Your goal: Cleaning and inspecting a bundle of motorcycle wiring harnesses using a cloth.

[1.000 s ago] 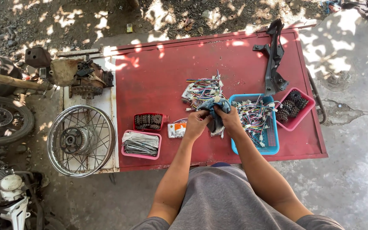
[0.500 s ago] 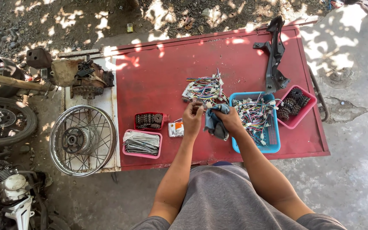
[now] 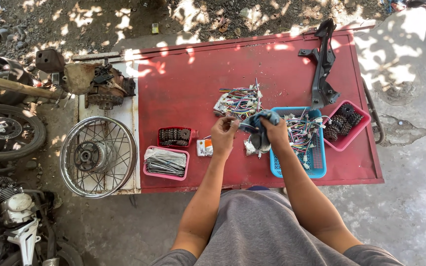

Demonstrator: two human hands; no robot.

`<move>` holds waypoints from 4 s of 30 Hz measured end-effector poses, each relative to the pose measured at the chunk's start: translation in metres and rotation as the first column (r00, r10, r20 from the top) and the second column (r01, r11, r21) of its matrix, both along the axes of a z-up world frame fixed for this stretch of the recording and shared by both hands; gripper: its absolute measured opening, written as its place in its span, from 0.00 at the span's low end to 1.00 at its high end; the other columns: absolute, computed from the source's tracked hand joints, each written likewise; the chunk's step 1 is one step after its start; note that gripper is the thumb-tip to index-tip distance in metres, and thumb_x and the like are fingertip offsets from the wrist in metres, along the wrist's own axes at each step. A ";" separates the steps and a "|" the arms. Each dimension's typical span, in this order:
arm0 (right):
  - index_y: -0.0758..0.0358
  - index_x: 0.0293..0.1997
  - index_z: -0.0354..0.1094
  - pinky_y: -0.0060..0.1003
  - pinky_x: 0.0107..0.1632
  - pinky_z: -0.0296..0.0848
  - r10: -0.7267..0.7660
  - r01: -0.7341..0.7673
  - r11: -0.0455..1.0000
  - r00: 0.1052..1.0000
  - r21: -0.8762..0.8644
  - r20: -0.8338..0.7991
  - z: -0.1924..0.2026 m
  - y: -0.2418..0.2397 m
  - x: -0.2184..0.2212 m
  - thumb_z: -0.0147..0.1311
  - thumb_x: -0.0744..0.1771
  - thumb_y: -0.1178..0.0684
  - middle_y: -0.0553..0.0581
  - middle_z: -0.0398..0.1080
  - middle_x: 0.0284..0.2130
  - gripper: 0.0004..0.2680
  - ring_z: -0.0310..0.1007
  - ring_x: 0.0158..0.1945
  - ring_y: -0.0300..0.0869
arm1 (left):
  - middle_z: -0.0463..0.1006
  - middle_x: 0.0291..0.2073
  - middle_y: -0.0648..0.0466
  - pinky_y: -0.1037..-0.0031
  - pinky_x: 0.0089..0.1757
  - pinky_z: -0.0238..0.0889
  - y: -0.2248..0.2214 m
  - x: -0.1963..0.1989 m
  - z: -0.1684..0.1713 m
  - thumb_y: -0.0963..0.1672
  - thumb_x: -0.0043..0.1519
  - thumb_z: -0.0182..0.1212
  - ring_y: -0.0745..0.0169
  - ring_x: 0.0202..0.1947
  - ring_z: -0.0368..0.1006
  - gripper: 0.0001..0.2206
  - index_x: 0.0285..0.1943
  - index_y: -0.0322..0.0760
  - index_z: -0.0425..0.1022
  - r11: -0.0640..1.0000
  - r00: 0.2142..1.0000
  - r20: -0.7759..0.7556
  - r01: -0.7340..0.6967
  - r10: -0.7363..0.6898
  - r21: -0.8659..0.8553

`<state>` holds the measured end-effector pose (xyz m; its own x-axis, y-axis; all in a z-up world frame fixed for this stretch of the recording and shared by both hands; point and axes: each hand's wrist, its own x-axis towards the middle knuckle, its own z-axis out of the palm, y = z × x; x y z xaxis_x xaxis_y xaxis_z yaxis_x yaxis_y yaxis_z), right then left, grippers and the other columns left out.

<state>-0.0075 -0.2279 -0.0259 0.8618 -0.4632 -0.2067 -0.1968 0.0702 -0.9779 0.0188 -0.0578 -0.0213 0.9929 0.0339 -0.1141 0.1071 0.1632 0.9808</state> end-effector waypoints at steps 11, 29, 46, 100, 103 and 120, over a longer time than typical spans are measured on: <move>0.61 0.47 0.73 0.41 0.48 0.78 -0.162 0.203 0.672 0.979 0.712 -0.126 -0.027 0.006 0.009 0.60 0.67 0.54 0.56 0.79 0.37 0.06 0.82 0.39 0.45 | 0.83 0.41 0.50 0.80 0.41 0.73 -0.007 0.011 -0.004 0.39 0.60 0.72 0.70 0.40 0.78 0.12 0.49 0.37 0.74 0.920 0.948 -0.040 -0.316 0.315 -0.232; 0.62 0.29 0.72 0.33 0.31 0.70 -0.146 0.140 0.933 0.989 0.332 -0.007 -0.020 0.039 0.012 0.66 0.64 0.59 0.50 0.67 0.20 0.06 0.66 0.22 0.36 | 0.83 0.29 0.56 0.80 0.37 0.70 -0.013 0.003 -0.018 0.40 0.52 0.77 0.72 0.31 0.77 0.11 0.42 0.40 0.84 0.980 0.975 -0.160 0.173 -0.156 0.099; 0.69 0.44 0.72 0.42 0.46 0.81 -0.345 0.355 0.578 0.922 0.735 -0.175 -0.027 0.030 0.027 0.57 0.69 0.48 0.64 0.77 0.36 0.11 0.80 0.37 0.47 | 0.80 0.27 0.55 0.78 0.36 0.69 -0.025 -0.002 0.039 0.41 0.53 0.74 0.71 0.30 0.73 0.06 0.35 0.40 0.81 0.971 0.994 -0.096 0.063 -0.042 0.231; 0.62 0.43 0.72 0.41 0.52 0.78 -0.359 0.287 0.736 0.933 0.613 -0.005 0.027 0.140 0.002 0.66 0.66 0.51 0.55 0.76 0.34 0.09 0.79 0.39 0.43 | 0.77 0.21 0.55 0.82 0.29 0.63 0.071 0.010 0.014 0.40 0.55 0.72 0.73 0.24 0.72 0.12 0.28 0.42 0.69 0.983 0.987 -0.020 0.162 -0.161 0.081; 0.60 0.45 0.75 0.46 0.50 0.82 -0.383 0.278 0.776 0.921 0.567 0.074 -0.016 0.097 0.011 0.65 0.66 0.54 0.58 0.77 0.36 0.06 0.81 0.39 0.47 | 0.77 0.23 0.58 0.85 0.32 0.63 0.075 0.007 0.017 0.41 0.52 0.76 0.75 0.27 0.71 0.15 0.29 0.43 0.68 0.961 0.961 -0.029 0.276 -0.276 -0.006; 0.68 0.37 0.76 0.41 0.41 0.81 -0.373 0.282 0.805 0.925 0.522 0.076 0.061 0.034 0.001 0.69 0.63 0.61 0.60 0.76 0.28 0.05 0.80 0.32 0.46 | 0.82 0.27 0.53 0.82 0.36 0.67 0.016 -0.013 0.041 0.42 0.52 0.79 0.75 0.28 0.73 0.14 0.29 0.40 0.71 0.976 0.976 -0.001 0.217 -0.217 0.026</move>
